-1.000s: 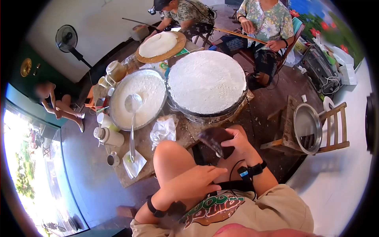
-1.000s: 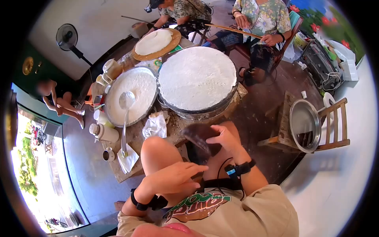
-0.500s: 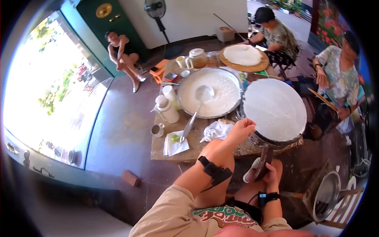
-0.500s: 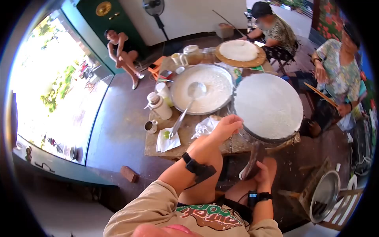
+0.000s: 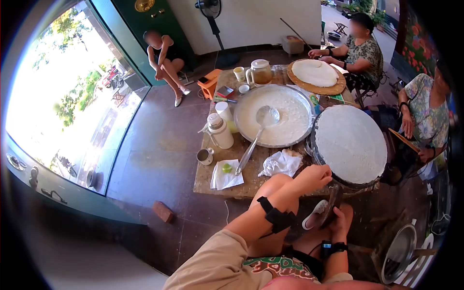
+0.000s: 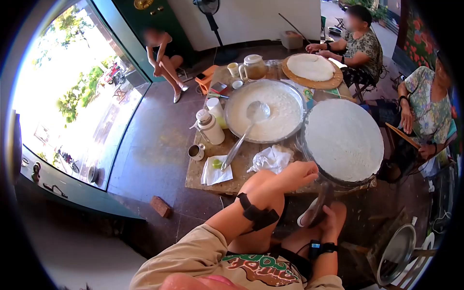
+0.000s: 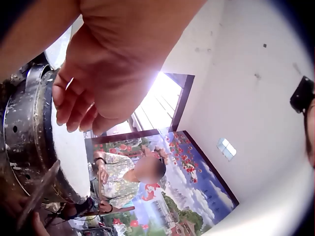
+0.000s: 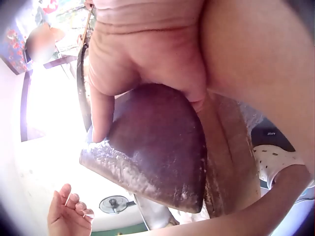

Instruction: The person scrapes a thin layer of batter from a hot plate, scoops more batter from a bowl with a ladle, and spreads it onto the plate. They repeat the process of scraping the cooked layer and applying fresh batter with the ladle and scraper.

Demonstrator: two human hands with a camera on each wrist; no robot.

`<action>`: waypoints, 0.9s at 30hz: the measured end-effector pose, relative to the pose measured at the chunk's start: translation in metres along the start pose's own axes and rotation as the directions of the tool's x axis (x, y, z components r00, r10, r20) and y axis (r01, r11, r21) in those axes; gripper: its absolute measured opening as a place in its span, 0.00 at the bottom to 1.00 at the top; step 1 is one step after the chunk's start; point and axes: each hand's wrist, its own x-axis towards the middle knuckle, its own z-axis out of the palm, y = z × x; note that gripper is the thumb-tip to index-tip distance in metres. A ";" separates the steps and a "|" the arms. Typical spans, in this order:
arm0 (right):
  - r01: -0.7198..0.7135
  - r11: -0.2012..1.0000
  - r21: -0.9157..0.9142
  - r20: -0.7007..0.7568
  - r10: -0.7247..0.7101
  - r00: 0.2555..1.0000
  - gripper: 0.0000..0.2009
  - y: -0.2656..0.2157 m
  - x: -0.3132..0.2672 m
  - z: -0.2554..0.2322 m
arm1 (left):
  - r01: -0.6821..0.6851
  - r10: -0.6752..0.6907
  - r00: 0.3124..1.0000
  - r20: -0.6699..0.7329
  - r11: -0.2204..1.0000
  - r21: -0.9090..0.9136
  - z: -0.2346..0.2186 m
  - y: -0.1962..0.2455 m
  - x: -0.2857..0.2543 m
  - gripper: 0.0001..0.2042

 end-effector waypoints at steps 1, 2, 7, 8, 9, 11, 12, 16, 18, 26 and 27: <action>0.004 1.000 -0.001 0.015 -0.004 1.000 0.14 -0.001 0.000 0.001 | -0.022 0.021 1.000 0.013 1.000 0.021 0.002 0.000 0.000 0.10; 0.009 1.000 -0.003 0.030 -0.009 1.000 0.13 -0.001 -0.001 0.002 | -0.033 0.032 0.999 0.028 0.999 0.036 0.002 0.000 0.000 0.10; 0.039 0.999 0.001 0.067 -0.039 0.997 0.13 -0.002 -0.001 0.009 | -0.061 0.053 0.995 0.087 0.994 0.086 0.004 0.000 -0.001 0.10; 0.020 1.000 -0.004 0.085 -0.019 0.996 0.16 -0.002 0.001 0.004 | -0.053 0.043 0.994 0.099 0.994 0.100 0.004 0.000 -0.001 0.10; 0.001 1.000 -0.009 0.102 0.000 0.995 0.19 -0.002 0.003 0.000 | -0.047 0.034 0.993 0.112 0.992 0.115 0.004 -0.001 -0.002 0.10; -0.009 1.000 -0.016 0.122 0.011 0.992 0.21 0.000 0.005 -0.008 | -0.032 0.012 0.990 0.139 0.990 0.139 0.003 0.001 -0.003 0.10; -0.001 1.000 -0.020 0.124 0.003 0.992 0.21 0.000 0.004 -0.007 | -0.023 0.000 0.988 0.153 0.989 0.148 0.002 0.002 -0.004 0.10; 0.025 1.000 -0.017 0.124 -0.023 0.992 0.20 -0.001 0.003 -0.004 | -0.023 -0.009 0.982 0.190 0.986 0.165 0.004 -0.001 -0.004 0.11; 0.021 1.000 -0.010 0.087 -0.020 0.996 0.20 0.000 0.003 -0.004 | -0.009 -0.027 0.979 0.201 0.984 0.178 0.005 0.000 -0.005 0.11; 0.010 1.000 -0.001 0.094 -0.010 0.995 0.19 -0.005 -0.010 0.013 | -0.027 -0.043 0.962 0.270 0.968 0.251 0.011 -0.006 -0.007 0.13; 0.010 1.000 0.004 0.062 -0.011 0.998 0.19 -0.008 -0.017 0.028 | -0.044 -0.034 0.961 0.276 0.961 0.272 0.011 -0.008 -0.007 0.13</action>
